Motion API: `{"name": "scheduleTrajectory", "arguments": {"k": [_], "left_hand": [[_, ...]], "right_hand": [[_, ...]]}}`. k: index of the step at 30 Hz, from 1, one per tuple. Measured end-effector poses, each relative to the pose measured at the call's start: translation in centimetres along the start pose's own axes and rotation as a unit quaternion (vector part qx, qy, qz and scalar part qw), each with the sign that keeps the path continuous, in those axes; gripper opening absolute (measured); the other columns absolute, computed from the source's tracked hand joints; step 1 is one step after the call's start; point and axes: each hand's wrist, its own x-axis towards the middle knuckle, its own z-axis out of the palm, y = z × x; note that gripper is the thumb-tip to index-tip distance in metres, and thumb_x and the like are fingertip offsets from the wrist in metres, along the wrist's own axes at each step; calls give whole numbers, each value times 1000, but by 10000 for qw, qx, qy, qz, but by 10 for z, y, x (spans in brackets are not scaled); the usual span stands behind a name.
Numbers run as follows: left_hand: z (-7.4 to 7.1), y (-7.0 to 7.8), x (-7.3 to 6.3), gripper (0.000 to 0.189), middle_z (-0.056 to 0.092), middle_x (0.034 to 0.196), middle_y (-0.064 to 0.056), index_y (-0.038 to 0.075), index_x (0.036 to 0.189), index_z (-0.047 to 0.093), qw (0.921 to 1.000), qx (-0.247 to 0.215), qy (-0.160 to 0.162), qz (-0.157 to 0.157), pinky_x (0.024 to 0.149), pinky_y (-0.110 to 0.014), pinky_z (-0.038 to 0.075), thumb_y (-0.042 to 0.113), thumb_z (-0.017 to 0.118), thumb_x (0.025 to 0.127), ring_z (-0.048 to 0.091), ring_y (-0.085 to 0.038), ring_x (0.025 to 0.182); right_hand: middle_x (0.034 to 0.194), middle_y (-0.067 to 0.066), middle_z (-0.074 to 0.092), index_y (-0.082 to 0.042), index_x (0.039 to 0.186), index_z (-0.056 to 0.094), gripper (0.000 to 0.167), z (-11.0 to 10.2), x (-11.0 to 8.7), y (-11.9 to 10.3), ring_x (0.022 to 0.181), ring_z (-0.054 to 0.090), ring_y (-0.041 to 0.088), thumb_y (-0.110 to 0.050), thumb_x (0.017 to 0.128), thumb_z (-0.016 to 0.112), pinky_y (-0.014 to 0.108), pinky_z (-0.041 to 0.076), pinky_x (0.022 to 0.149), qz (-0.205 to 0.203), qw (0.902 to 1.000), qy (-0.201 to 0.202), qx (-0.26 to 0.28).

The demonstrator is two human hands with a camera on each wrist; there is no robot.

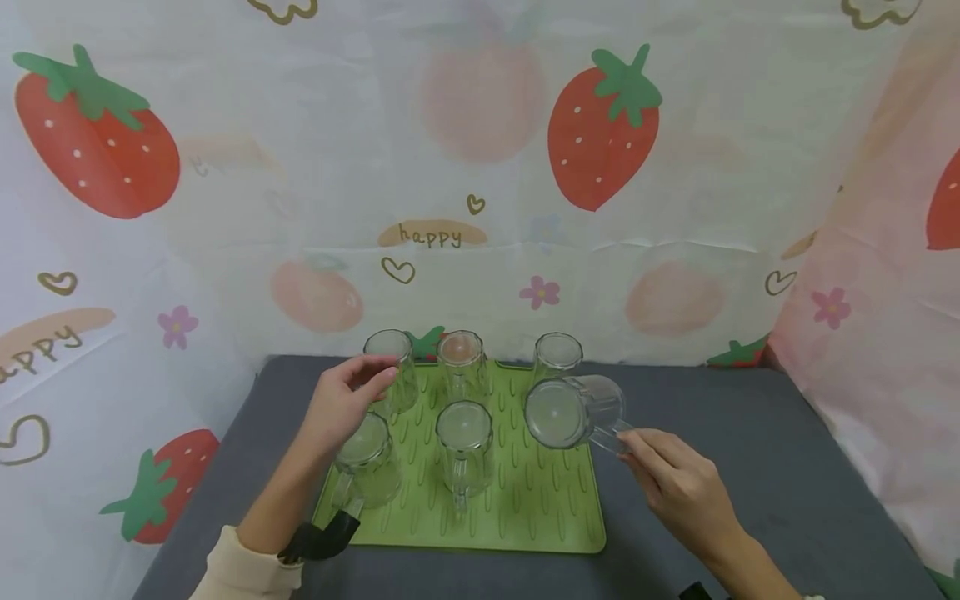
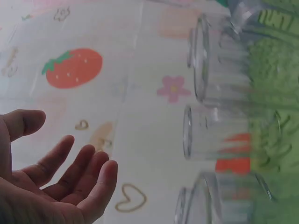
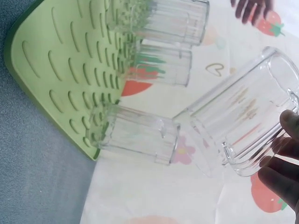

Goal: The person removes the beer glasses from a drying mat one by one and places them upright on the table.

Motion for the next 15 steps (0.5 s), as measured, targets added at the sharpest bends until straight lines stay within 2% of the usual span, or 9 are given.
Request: {"name": "scheduleTrajectory", "arguments": {"k": [5, 7, 11, 15], "left_hand": [[16, 12, 10, 38, 58, 129, -18, 2, 131, 57, 9963, -635, -567, -118, 98, -44, 52, 25, 57, 100, 57, -28, 120], [23, 16, 14, 39, 56, 131, -19, 2, 132, 56, 9932, -829, -798, -168, 100, -46, 51, 25, 57, 100, 54, -34, 124], [39, 22, 20, 39, 55, 134, -19, 4, 134, 54, 9869, -1066, -1183, -273, 100, -46, 51, 24, 55, 100, 54, -35, 123], [53, 27, 27, 39, 55, 135, -17, 3, 135, 54, 9800, -1269, -1480, -394, 97, -44, 53, 22, 54, 101, 58, -32, 119]], "right_hand": [[85, 9, 70, 1, 94, 75, 44, 4, 1, 1, 69, 66, 22, -31, 104, 46, 27, 54, 57, -172, 9997, 145, -5], [85, 9, 70, 1, 94, 75, 43, 5, 2, 1, 70, 66, 22, -30, 104, 46, 26, 55, 57, -227, 9996, 170, -3], [84, 9, 70, 1, 93, 75, 43, 6, 3, 1, 70, 66, 22, -29, 104, 46, 27, 55, 57, -264, 9995, 182, 36], [83, 9, 69, 0, 91, 75, 43, 7, 5, 0, 70, 66, 22, -28, 104, 46, 27, 55, 57, -316, 9993, 220, 44]]}}
